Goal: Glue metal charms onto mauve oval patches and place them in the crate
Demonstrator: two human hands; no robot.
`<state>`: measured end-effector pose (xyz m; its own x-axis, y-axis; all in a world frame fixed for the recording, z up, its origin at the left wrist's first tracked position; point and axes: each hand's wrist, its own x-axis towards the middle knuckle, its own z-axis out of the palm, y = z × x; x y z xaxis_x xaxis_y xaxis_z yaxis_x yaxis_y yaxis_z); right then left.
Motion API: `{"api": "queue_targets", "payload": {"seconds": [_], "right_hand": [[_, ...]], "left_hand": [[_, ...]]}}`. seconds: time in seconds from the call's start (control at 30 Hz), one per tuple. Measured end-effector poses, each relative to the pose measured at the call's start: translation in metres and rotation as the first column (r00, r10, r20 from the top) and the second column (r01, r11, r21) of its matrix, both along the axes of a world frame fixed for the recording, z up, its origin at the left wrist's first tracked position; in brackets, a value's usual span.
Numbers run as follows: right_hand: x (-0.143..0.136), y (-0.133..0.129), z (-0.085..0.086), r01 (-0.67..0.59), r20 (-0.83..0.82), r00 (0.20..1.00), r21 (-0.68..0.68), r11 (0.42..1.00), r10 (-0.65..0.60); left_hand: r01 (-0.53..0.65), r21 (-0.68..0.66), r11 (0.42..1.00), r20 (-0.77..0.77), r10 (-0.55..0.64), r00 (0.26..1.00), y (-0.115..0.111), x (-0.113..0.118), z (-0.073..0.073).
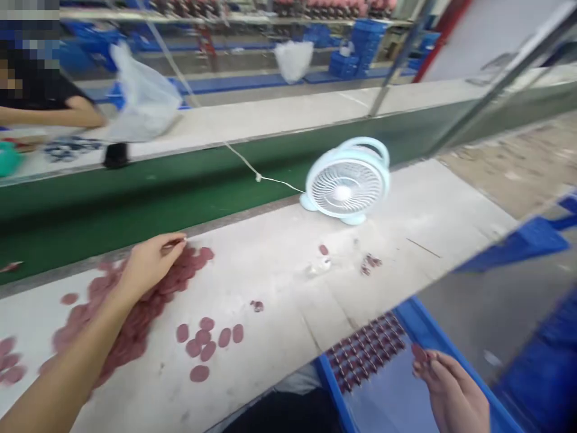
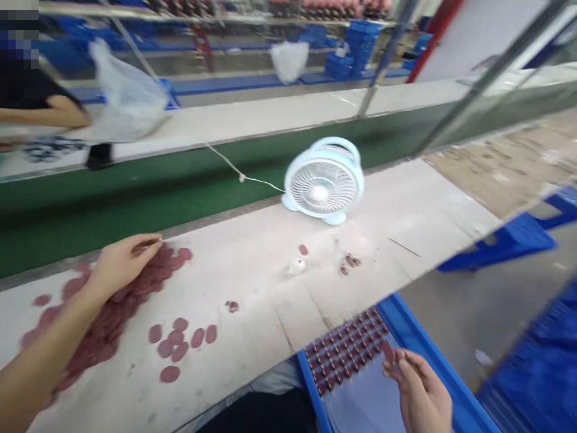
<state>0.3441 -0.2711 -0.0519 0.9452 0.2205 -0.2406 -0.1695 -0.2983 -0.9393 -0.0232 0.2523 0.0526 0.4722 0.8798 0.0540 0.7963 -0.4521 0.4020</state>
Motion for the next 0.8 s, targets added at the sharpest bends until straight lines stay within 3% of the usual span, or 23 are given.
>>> {"api": "queue_targets", "payload": {"seconds": [0.07,0.17,0.23,0.33,0.4,0.57,0.8], "right_hand": [[0.021,-0.020,-0.021,0.090,0.053,0.995,-0.102,0.991,-0.085],[0.050,-0.048,-0.060,0.102,0.074,0.994,-0.315,0.944,-0.083],[0.064,-0.062,-0.083,0.053,0.070,0.997,-0.453,0.890,-0.024],[0.080,-0.071,-0.108,-0.047,0.053,0.994,-0.605,0.795,0.099],[0.088,-0.071,-0.121,-0.105,0.037,0.984,-0.674,0.731,0.175],[0.101,-0.069,-0.142,-0.194,-0.004,0.951,-0.787,0.586,0.309],[0.103,-0.066,-0.150,-0.213,-0.032,0.923,-0.871,0.442,0.383]], "left_hand": [[0.150,-0.043,0.988,0.024,-0.149,0.988,-0.040,0.022,-0.009],[0.372,0.044,0.927,0.036,-0.373,0.927,-0.087,0.047,-0.029],[0.477,0.064,0.876,0.028,-0.480,0.877,-0.104,0.057,-0.043],[0.573,0.054,0.818,-0.012,-0.573,0.820,-0.112,0.065,-0.057],[0.584,0.048,0.810,-0.025,-0.583,0.812,-0.113,0.066,-0.059],[0.491,-0.051,0.870,0.001,-0.491,0.871,-0.124,0.054,-0.045],[0.400,-0.111,0.910,-0.050,-0.407,0.912,-0.129,0.032,-0.039]]}}
